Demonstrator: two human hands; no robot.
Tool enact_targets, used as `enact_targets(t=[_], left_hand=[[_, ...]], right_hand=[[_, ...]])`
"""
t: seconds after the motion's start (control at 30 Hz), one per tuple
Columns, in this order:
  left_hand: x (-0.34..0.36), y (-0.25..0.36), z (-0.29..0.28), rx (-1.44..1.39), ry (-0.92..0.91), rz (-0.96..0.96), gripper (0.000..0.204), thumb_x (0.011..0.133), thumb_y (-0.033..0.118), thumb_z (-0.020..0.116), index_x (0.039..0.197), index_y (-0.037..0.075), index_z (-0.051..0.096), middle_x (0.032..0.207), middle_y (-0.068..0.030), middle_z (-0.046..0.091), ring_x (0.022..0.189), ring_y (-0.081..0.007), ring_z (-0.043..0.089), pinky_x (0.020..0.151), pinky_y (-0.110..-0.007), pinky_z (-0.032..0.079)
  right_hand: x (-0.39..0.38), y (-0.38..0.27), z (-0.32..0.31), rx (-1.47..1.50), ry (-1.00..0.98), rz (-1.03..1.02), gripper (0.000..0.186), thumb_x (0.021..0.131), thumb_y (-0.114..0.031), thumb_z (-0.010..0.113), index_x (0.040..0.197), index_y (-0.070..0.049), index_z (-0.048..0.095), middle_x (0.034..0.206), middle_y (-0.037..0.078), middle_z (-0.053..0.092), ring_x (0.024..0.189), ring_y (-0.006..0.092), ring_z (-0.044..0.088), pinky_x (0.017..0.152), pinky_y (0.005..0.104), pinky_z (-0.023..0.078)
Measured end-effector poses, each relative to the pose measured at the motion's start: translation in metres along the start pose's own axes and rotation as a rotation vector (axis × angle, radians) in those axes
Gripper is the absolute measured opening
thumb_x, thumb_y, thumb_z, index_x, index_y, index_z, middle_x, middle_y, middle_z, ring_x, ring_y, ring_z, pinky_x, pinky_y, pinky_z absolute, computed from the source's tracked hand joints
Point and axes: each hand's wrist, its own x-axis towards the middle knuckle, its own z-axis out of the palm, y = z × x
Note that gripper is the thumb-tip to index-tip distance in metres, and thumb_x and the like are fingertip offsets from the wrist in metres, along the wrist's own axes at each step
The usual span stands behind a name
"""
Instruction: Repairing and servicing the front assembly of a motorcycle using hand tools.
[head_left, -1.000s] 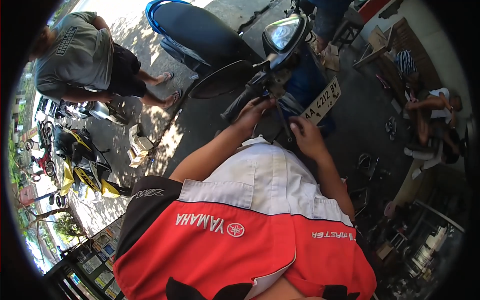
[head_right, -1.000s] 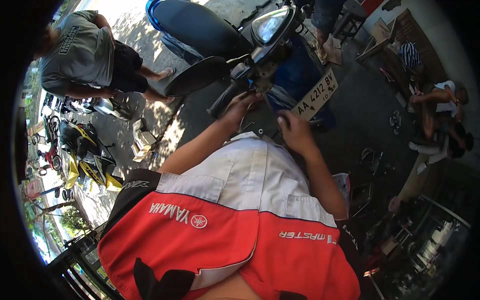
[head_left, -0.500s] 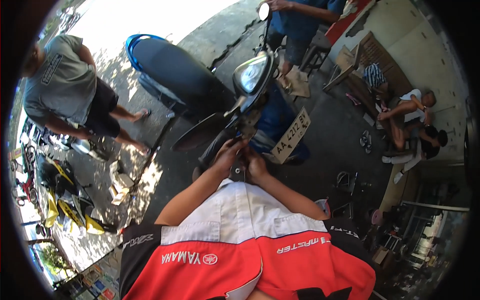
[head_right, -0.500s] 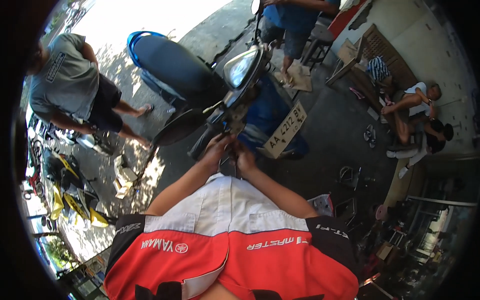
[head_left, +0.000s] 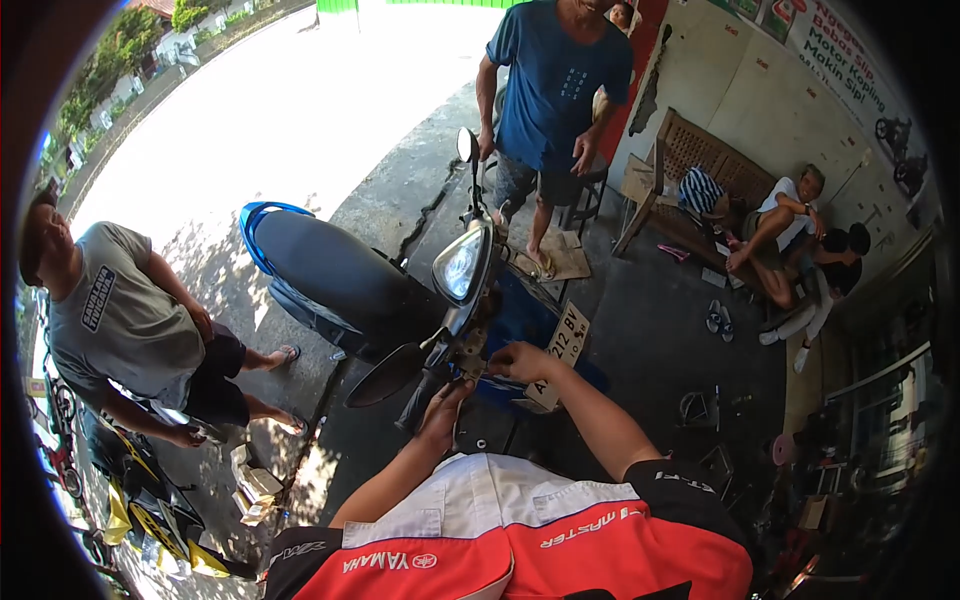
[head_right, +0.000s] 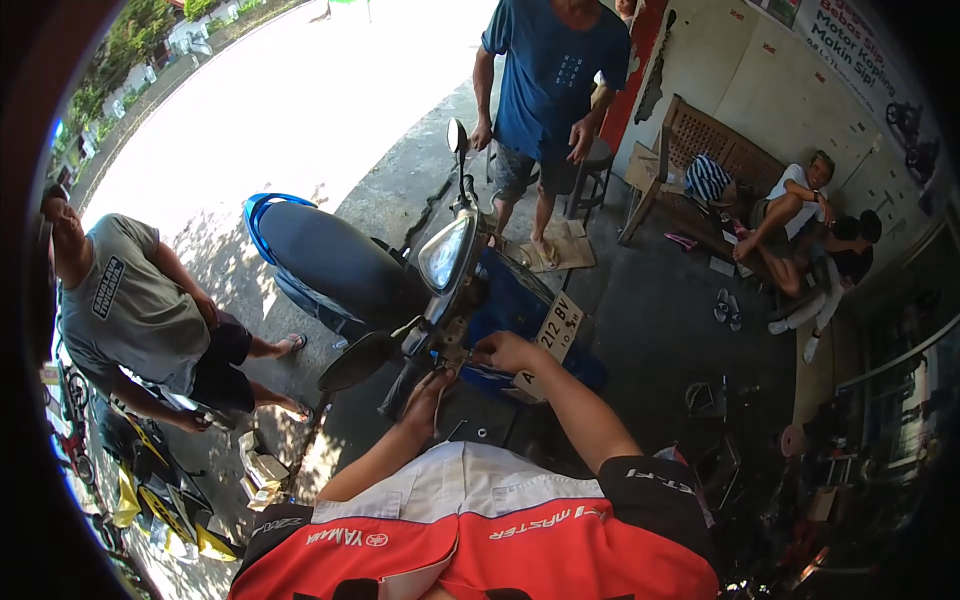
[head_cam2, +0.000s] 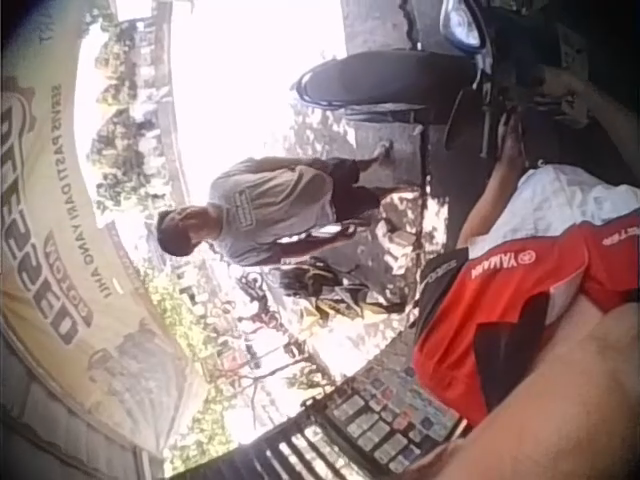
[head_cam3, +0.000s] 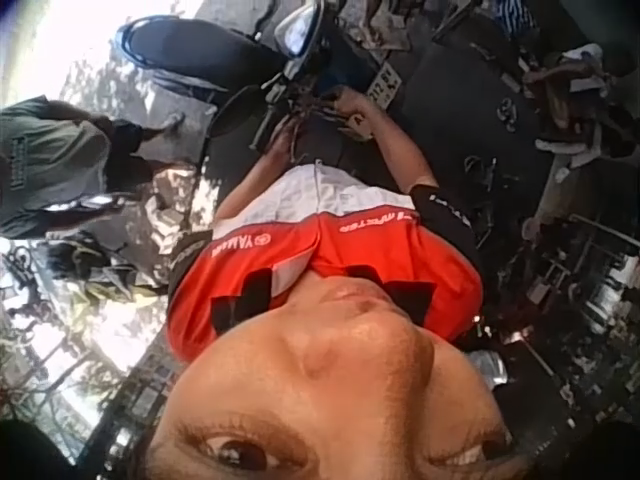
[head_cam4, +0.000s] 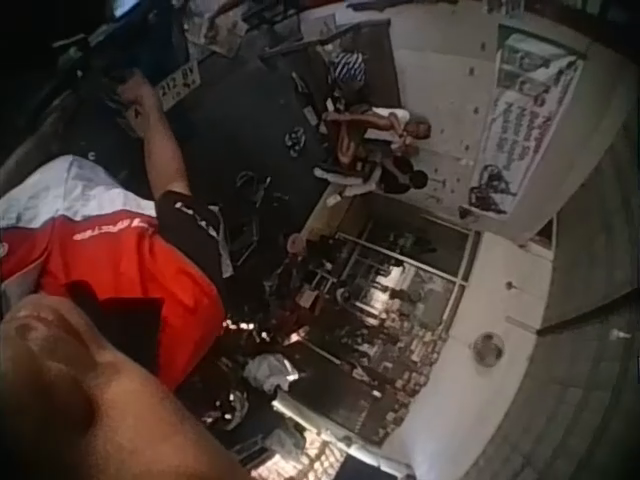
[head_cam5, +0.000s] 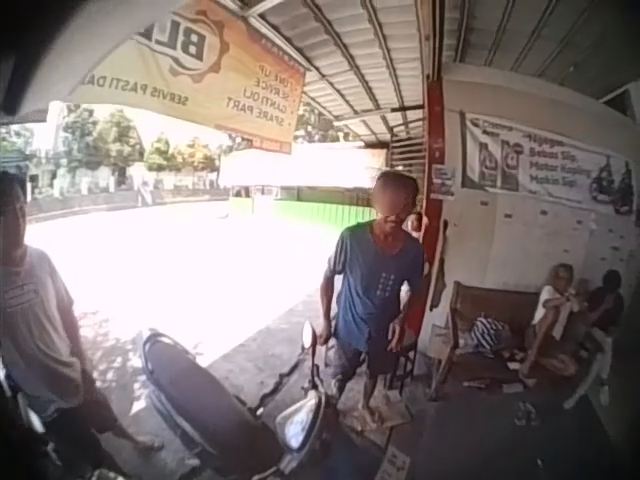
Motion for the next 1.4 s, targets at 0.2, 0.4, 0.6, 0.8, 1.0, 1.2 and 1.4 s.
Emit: enact_targets(t=[0.2,0.4,0.6,0.8,1.0,1.2,1.4], left_hand=[[0.007,0.004,-0.005,0.003,0.066,-0.049,0.036,0.093,0.022,0.07,0.125,0.006,0.063,0.11,-0.0063,0.067,0.095,-0.0183,0.067,0.082,-0.034,0.055],[-0.007,0.009,0.0,0.526,0.058,0.066,0.033,0.098,0.023,0.062,0.127,0.007,0.061,0.113,-0.0072,0.066,0.103,-0.0184,0.064,0.089,-0.035,0.052],[-0.001,0.009,-0.007,0.128,-0.073,-0.013,0.039,0.099,0.03,0.062,0.13,0.007,0.061,0.119,-0.0047,0.065,0.107,-0.0152,0.063,0.092,-0.032,0.051],[0.0,0.005,-0.012,0.106,-0.028,0.004,0.04,0.099,0.03,0.063,0.13,0.004,0.061,0.122,-0.0044,0.064,0.112,-0.0137,0.059,0.096,-0.031,0.047],[0.0,0.004,-0.018,0.092,0.017,-0.02,0.041,0.095,0.028,0.068,0.129,0.006,0.062,0.123,-0.0046,0.065,0.114,-0.0145,0.059,0.098,-0.033,0.047],[0.005,0.001,-0.022,0.105,0.018,-0.076,0.043,0.092,0.029,0.072,0.129,0.009,0.063,0.119,-0.0044,0.066,0.11,-0.015,0.06,0.084,-0.036,0.054],[-0.002,0.004,-0.014,0.08,0.011,-0.057,0.036,0.092,0.034,0.07,0.12,0.012,0.067,0.107,0.0016,0.066,0.097,-0.0108,0.059,0.07,-0.032,0.051]], right_hand=[[-0.024,-0.018,0.097,0.686,0.107,0.307,0.055,0.102,-0.042,0.058,0.141,-0.005,0.053,0.118,0.009,0.068,0.103,0.0215,0.064,0.089,0.0346,0.051],[-0.028,-0.014,0.127,0.923,0.194,0.242,0.043,0.104,-0.027,0.054,0.136,0.001,0.055,0.121,0.015,0.067,0.11,0.0226,0.061,0.1,0.0368,0.047],[-0.024,-0.007,0.045,0.373,0.046,0.23,0.044,0.102,-0.034,0.058,0.134,-0.003,0.061,0.126,0.012,0.067,0.108,0.0204,0.063,0.094,0.0361,0.05],[0.001,-0.022,0.0,-0.1,-0.014,0.143,0.041,0.099,-0.035,0.063,0.123,-0.002,0.068,0.109,0.013,0.074,0.095,0.0169,0.067,0.082,0.0344,0.052],[-0.023,0.007,0.087,0.124,0.223,0.256,0.037,0.101,-0.031,0.06,0.116,0.002,0.068,0.101,0.012,0.073,0.089,0.0179,0.066,0.082,0.0323,0.051],[-0.022,0.017,0.095,0.523,0.108,0.159,0.032,0.102,-0.029,0.059,0.115,-0.001,0.066,0.094,0.005,0.069,0.08,0.0141,0.063,0.074,0.03,0.05],[-0.011,-0.016,0.022,0.131,0.08,0.212,0.03,0.098,-0.028,0.066,0.103,0.001,0.072,0.086,0.006,0.07,0.076,0.0135,0.061,0.069,0.031,0.048]])
